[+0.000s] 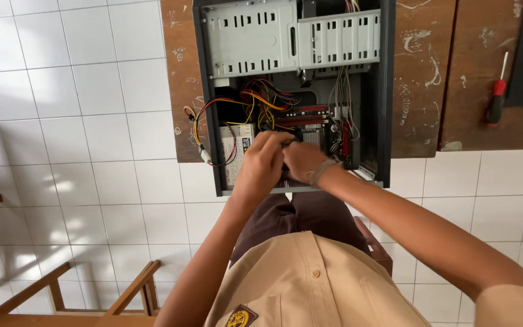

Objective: The person works inside an open desktop computer case, handling and connecting various internal wires and cables to the motherboard and power supply. They repeatedly plug and unplug connectors while organizing the wiring within the chassis.

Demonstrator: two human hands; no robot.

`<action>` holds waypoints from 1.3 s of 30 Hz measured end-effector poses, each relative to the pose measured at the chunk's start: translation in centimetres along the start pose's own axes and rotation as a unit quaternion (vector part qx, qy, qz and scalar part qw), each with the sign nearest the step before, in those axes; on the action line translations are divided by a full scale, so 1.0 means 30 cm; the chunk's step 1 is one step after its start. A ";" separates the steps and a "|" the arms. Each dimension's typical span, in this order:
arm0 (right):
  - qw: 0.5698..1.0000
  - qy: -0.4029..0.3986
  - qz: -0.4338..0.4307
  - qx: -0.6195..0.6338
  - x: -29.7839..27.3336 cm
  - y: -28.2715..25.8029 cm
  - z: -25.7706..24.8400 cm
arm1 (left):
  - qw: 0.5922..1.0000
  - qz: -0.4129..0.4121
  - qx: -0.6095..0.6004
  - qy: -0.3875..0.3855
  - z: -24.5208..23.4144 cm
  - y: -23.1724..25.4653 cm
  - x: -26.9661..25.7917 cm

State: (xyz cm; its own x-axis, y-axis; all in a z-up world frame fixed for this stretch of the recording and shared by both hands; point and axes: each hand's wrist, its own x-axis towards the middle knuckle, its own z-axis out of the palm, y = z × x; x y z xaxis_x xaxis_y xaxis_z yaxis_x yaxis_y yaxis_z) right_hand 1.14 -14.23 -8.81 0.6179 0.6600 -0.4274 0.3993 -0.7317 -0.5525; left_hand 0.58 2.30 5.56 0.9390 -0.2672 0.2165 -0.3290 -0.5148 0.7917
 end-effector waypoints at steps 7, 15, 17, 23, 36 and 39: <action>0.977 -0.005 0.013 0.213 -0.052 -0.090 -0.256 | 0.996 -0.054 -0.014 0.065 -0.027 -0.024 -0.052; 0.781 0.053 0.086 0.616 -0.148 -0.057 -0.310 | 0.990 -0.114 -0.082 0.004 -0.021 0.016 -0.096; 0.787 0.050 0.087 0.609 -0.165 -0.072 -0.312 | 0.988 -0.127 -0.089 0.005 -0.001 -0.007 -0.116; 0.809 0.068 0.065 0.580 -0.173 -0.090 -0.295 | 0.961 -0.218 -0.163 0.056 0.038 -0.025 -0.149; 0.922 0.085 0.053 0.374 -0.192 -0.144 -0.346 | 0.979 -0.169 -0.098 0.051 0.043 -0.034 -0.157; 0.950 0.058 0.042 0.303 -0.164 -0.133 -0.316 | 0.986 -0.134 -0.052 0.084 -0.002 -0.025 -0.150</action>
State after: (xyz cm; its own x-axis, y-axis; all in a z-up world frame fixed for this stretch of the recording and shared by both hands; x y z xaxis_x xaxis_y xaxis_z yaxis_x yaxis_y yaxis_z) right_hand 2.92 -16.19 2.29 0.7154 0.5543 -0.4255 -0.0960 -0.5251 -0.8456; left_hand -3.40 3.92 4.02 0.9971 0.0100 0.0749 -0.0620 -0.4594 0.8861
